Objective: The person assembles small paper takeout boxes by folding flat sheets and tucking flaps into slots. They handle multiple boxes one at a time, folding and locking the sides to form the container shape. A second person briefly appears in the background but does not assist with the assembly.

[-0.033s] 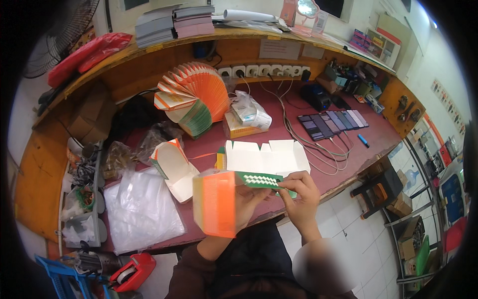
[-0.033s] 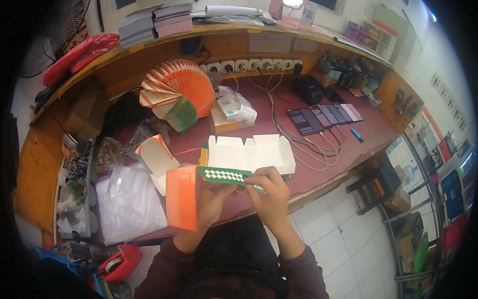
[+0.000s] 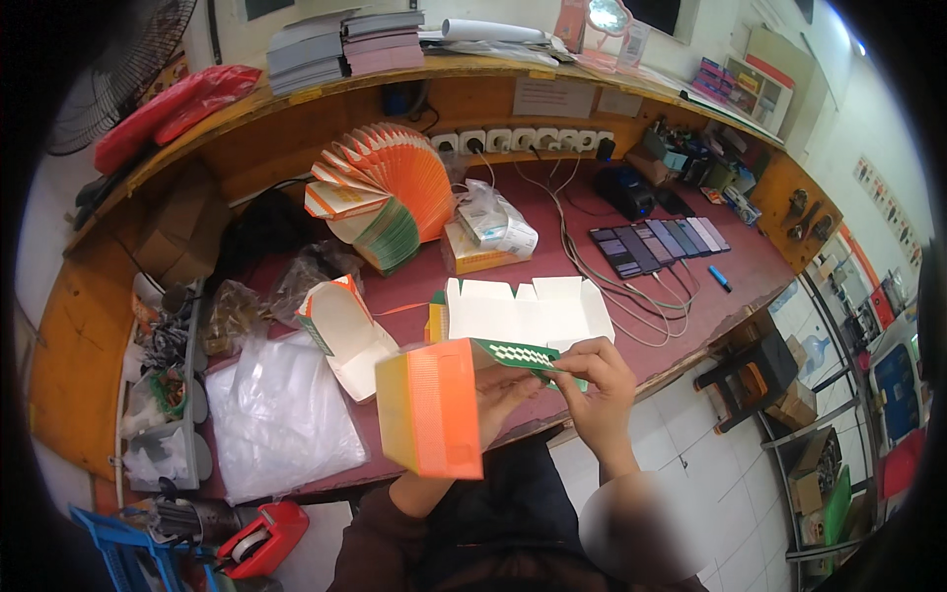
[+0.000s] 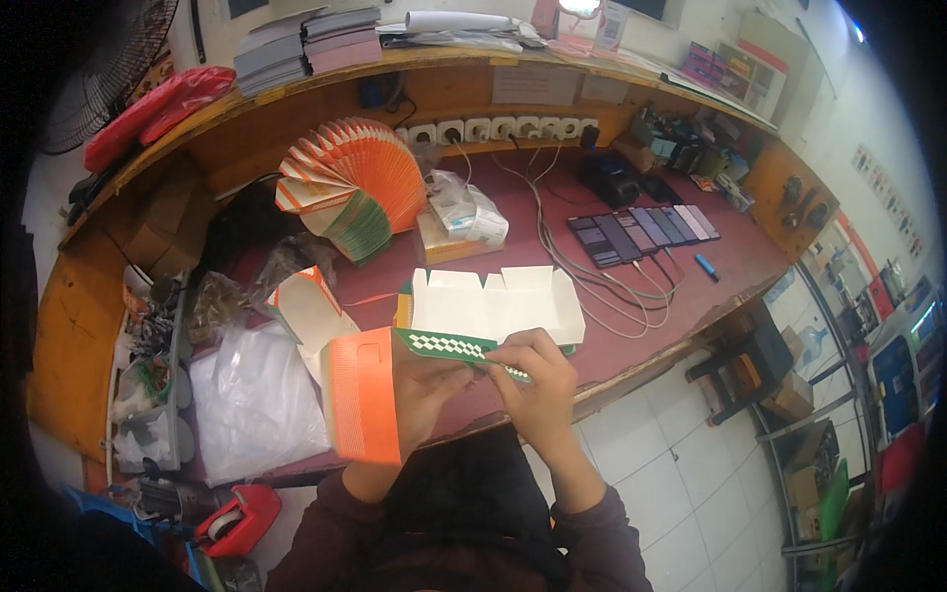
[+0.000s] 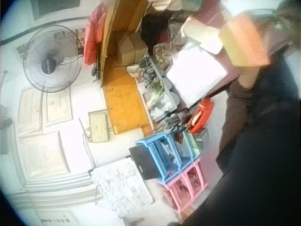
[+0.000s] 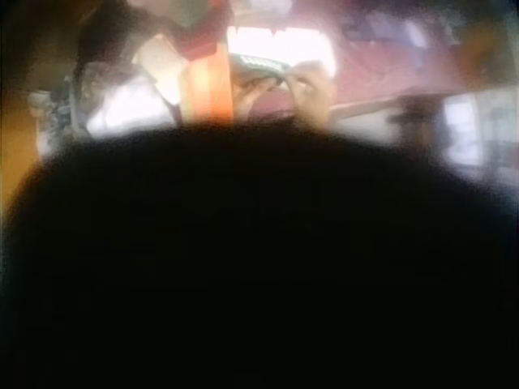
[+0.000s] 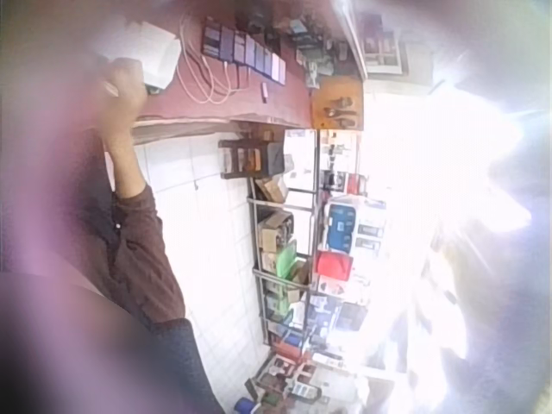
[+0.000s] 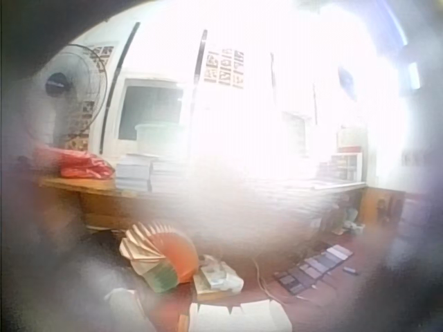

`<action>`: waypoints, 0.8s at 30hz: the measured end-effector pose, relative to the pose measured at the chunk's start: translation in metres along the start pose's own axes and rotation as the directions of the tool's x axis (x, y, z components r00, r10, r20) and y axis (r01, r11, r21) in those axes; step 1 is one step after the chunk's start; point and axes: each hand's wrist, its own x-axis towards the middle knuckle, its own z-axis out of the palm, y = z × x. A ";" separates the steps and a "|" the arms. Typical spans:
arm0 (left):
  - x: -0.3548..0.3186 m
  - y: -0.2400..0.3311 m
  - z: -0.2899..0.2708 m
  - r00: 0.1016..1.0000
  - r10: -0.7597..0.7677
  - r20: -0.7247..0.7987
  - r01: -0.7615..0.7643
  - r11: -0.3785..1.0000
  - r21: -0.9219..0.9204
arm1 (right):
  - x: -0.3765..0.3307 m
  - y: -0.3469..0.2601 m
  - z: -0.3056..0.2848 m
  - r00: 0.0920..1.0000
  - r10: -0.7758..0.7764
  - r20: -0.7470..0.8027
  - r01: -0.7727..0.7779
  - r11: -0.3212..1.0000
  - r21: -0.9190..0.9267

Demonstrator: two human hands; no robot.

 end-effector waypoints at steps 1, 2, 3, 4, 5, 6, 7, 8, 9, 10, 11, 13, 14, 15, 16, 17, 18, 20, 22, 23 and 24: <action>0.000 0.003 0.001 1.000 0.001 -0.013 0.001 0.996 0.089 | 0.001 -0.001 0.000 1.000 0.020 0.024 -0.021 1.000 0.020; -0.001 0.005 0.000 0.998 0.047 -0.030 -0.044 0.993 0.111 | 0.001 -0.002 0.000 0.998 0.058 0.030 -0.059 0.996 0.060; 0.000 0.006 -0.001 0.994 0.095 -0.048 -0.088 0.987 0.134 | 0.001 -0.004 0.000 0.993 0.109 0.053 -0.115 0.987 0.115; 0.000 0.005 -0.002 0.993 0.111 -0.036 -0.106 0.987 0.120 | 0.000 -0.008 0.000 0.996 0.044 0.079 -0.047 0.998 0.044; 0.001 0.004 -0.003 0.991 0.129 -0.023 -0.126 0.986 0.105 | -0.001 -0.011 0.001 0.993 -0.006 0.121 0.007 1.000 -0.011; 0.003 0.001 -0.003 0.986 0.167 -0.015 -0.166 0.983 0.081 | -0.002 -0.014 0.001 0.988 -0.090 0.126 0.096 0.994 -0.045; 0.005 -0.002 -0.003 0.990 0.127 -0.066 -0.132 0.988 -0.084 | -0.002 -0.017 0.002 0.975 -0.075 0.209 0.100 0.989 -0.113; 0.007 -0.006 -0.002 0.989 0.094 -0.116 -0.122 0.958 -0.258 | -0.003 -0.019 0.006 0.962 -0.093 0.255 0.138 0.977 -0.161; 0.011 -0.009 -0.002 0.987 0.027 -0.159 -0.093 0.903 -0.420 | -0.001 -0.019 0.009 0.940 -0.097 0.327 0.175 0.960 -0.218; 0.010 -0.011 -0.002 0.992 0.021 -0.126 -0.087 0.832 -0.547 | 0.001 -0.018 0.010 0.916 -0.139 0.376 0.249 0.932 -0.262; 0.012 -0.012 -0.004 0.997 0.042 -0.069 -0.075 0.798 -0.598 | 0.003 -0.015 0.010 0.908 -0.198 0.369 0.318 0.900 -0.300; 0.010 -0.011 -0.012 1.000 -0.009 -0.008 0.001 0.727 -0.686 | 0.008 -0.009 0.007 0.891 -0.204 0.406 0.373 0.839 -0.397; 0.012 -0.009 -0.017 0.996 -0.091 0.005 0.060 0.613 -0.788 | 0.011 -0.006 0.004 0.908 -0.241 0.343 0.374 0.835 -0.405; 0.012 -0.007 -0.024 0.990 -0.138 0.037 0.105 0.526 -0.844 | 0.013 -0.002 0.001 0.926 -0.246 0.287 0.352 0.838 -0.418; 0.014 -0.003 -0.032 0.985 -0.132 0.114 0.156 0.377 -0.913 | 0.016 0.002 -0.005 0.932 -0.246 0.267 0.344 0.832 -0.436; 0.015 0.000 -0.037 0.977 -0.107 0.186 0.204 0.193 -0.960 | 0.019 0.006 -0.009 0.942 -0.290 0.167 0.333 0.868 -0.368; 0.016 0.002 -0.039 0.958 -0.021 0.287 0.286 -0.021 -0.958 | 0.022 0.010 -0.014 0.940 -0.325 0.100 0.340 0.890 -0.303; 0.014 0.005 -0.032 0.984 -0.036 0.177 0.181 0.153 -0.972 | 0.022 0.013 -0.014 0.933 -0.361 -0.005 0.351 0.911 -0.217; 0.008 0.005 -0.012 0.995 -0.070 0.066 0.089 0.401 -0.912 | 0.017 0.011 -0.006 0.918 -0.391 -0.066 0.374 0.909 -0.181; 0.008 0.004 -0.002 0.999 0.007 0.032 0.022 0.596 -0.803 | 0.014 0.009 -0.002 0.921 -0.383 -0.072 0.361 0.909 -0.209; 0.008 0.003 0.006 0.997 0.075 -0.002 -0.058 0.754 -0.655 | 0.011 0.007 0.003 0.916 -0.396 -0.067 0.370 0.897 -0.240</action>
